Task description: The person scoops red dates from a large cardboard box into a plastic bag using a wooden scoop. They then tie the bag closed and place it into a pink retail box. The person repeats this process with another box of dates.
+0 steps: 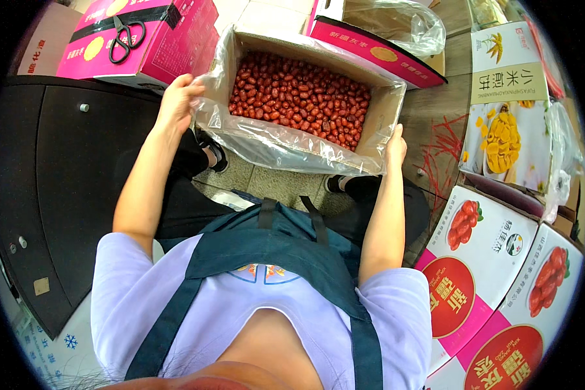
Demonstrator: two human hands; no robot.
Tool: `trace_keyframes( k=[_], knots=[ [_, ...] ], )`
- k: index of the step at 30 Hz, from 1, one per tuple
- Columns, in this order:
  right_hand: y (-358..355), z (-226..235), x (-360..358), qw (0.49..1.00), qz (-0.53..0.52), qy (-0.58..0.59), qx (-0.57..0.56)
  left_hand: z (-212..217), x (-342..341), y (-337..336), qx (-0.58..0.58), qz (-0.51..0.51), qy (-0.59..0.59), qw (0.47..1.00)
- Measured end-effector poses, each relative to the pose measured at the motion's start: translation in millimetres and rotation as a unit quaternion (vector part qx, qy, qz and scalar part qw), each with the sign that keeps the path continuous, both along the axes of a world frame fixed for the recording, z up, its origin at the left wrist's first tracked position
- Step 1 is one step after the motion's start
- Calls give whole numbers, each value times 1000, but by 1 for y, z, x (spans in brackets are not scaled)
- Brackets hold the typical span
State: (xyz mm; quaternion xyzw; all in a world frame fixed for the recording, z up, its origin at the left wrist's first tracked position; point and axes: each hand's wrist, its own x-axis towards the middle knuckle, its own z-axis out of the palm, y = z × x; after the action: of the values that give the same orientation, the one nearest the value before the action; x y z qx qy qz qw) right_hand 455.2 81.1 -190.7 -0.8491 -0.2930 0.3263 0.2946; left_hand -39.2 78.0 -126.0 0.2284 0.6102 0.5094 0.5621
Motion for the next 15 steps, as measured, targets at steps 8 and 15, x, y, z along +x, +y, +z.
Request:
trace_keyframes(
  k=[8,15],
  knots=[
    [-56,-37,33,937,-173,272,137,-7,7,-104,89,258,-38,961],
    [-65,-55,11,926,-262,162,220,-41,13,-93,-33,216,8,976]
  ],
)
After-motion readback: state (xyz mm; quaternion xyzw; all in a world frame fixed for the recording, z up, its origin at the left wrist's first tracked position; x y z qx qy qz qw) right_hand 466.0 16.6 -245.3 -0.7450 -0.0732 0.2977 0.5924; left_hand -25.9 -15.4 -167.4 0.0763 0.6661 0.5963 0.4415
